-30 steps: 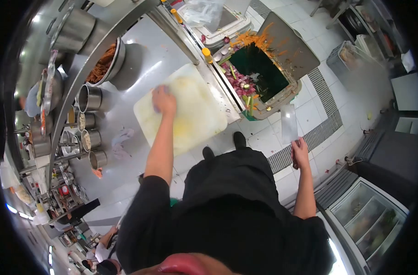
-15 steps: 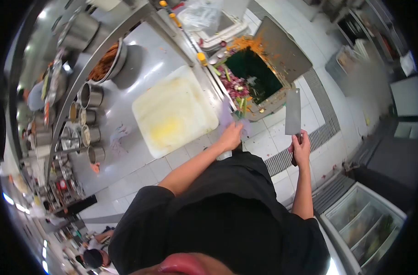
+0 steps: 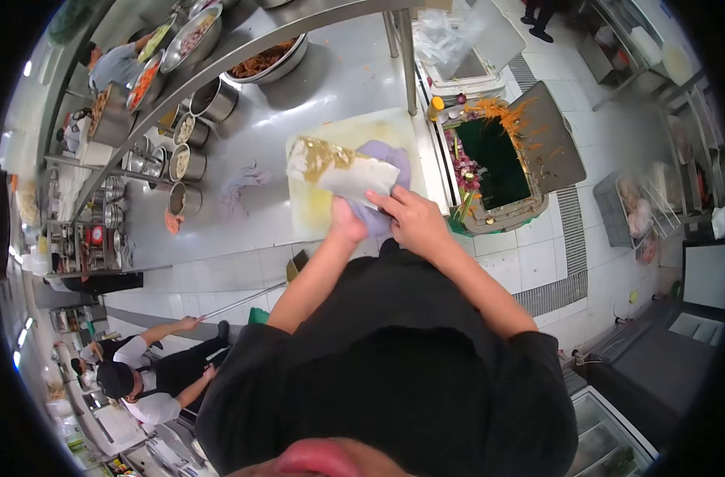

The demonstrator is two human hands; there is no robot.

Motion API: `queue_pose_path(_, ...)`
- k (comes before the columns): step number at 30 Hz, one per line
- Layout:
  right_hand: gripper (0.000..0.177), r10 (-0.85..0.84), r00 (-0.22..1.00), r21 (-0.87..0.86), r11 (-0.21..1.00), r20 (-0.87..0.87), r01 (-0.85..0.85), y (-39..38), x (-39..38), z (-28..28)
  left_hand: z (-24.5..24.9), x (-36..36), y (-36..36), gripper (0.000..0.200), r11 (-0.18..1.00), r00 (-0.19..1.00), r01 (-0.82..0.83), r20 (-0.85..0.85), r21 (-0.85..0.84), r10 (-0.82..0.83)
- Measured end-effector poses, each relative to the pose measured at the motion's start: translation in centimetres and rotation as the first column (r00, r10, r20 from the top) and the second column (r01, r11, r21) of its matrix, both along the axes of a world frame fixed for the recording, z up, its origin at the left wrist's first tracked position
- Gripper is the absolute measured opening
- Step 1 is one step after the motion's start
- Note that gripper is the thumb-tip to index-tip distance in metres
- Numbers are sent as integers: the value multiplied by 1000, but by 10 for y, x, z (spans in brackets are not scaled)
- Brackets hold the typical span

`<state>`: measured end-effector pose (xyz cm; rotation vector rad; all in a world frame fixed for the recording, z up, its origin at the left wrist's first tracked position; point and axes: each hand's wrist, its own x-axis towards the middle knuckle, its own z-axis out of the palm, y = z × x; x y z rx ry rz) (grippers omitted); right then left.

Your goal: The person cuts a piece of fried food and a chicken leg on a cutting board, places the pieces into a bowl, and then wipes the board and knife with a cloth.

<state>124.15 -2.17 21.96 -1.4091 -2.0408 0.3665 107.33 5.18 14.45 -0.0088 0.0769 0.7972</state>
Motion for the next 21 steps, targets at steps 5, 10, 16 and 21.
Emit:
queue_pose_path(5, 67, 67, 995, -167, 983, -70, -78, -12, 22, -9, 45, -55, 30, 59, 949, 969, -246, 49, 199, 241)
queue_pose_path(10, 49, -108, 853, -444, 883, -511, -154, -24, 51, -18, 27, -91, 77, 57, 937, 898, -293, -283, 188, 338)
queue_pose_path(16, 25, -331, 536, -588, 684, -777, -430, 36, 20, -9, 1, -36, 64, 52, 997, 1000, -11, -18, 80, 12)
queue_pose_path(21, 25, -524, 504, -653, 749, -687, -111, -11, 80, -46, 47, -56, 135, 49, 933, 742, -343, -576, 113, 343)
